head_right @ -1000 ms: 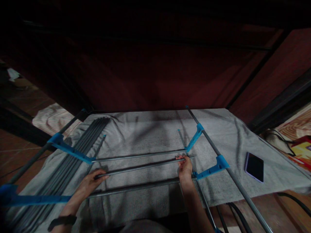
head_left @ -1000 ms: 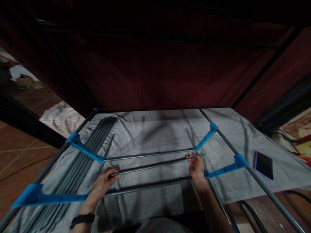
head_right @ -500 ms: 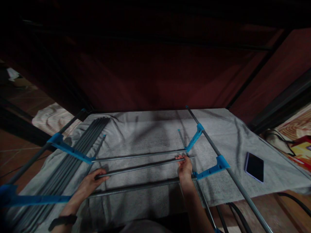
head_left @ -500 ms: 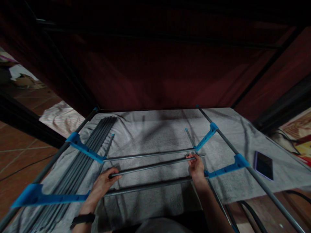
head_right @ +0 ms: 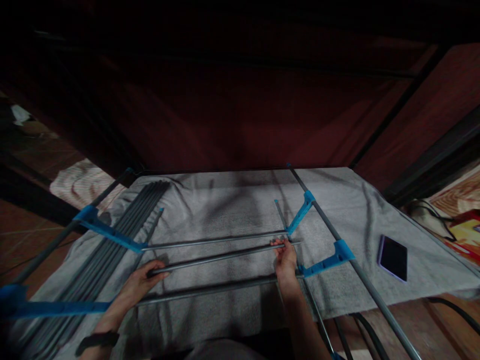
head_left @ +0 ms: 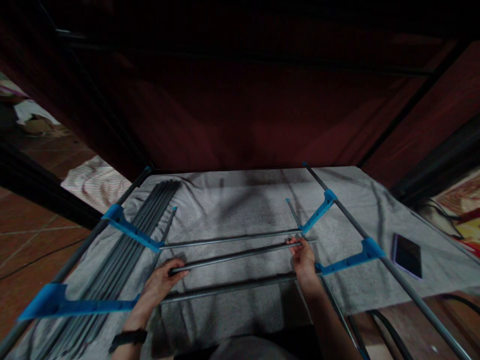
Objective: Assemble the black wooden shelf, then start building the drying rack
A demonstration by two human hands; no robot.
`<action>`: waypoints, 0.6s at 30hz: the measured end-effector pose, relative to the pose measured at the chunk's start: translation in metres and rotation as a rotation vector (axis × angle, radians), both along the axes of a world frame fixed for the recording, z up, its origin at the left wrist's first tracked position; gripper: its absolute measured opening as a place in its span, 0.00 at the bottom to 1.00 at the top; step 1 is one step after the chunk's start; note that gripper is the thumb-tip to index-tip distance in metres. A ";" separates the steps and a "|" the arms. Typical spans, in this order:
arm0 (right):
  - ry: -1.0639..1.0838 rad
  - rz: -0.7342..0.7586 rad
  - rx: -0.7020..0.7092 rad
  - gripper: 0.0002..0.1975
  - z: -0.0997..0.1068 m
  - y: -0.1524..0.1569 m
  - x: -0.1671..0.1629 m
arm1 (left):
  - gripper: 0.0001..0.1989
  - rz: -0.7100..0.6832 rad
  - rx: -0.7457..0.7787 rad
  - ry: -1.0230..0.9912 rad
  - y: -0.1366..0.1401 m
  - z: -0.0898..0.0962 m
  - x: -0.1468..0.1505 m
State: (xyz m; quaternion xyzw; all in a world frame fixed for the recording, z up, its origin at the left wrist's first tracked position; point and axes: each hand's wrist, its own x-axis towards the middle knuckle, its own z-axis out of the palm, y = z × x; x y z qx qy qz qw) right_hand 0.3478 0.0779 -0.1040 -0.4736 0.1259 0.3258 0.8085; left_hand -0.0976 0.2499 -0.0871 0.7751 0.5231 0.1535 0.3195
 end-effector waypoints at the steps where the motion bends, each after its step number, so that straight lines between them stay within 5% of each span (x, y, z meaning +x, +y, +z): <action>1: -0.012 0.007 0.003 0.02 0.000 0.000 0.000 | 0.20 -0.002 -0.001 0.001 0.000 0.001 0.000; 18: -0.035 0.023 0.002 0.01 -0.003 -0.001 0.000 | 0.19 0.009 0.015 -0.016 -0.004 0.013 0.006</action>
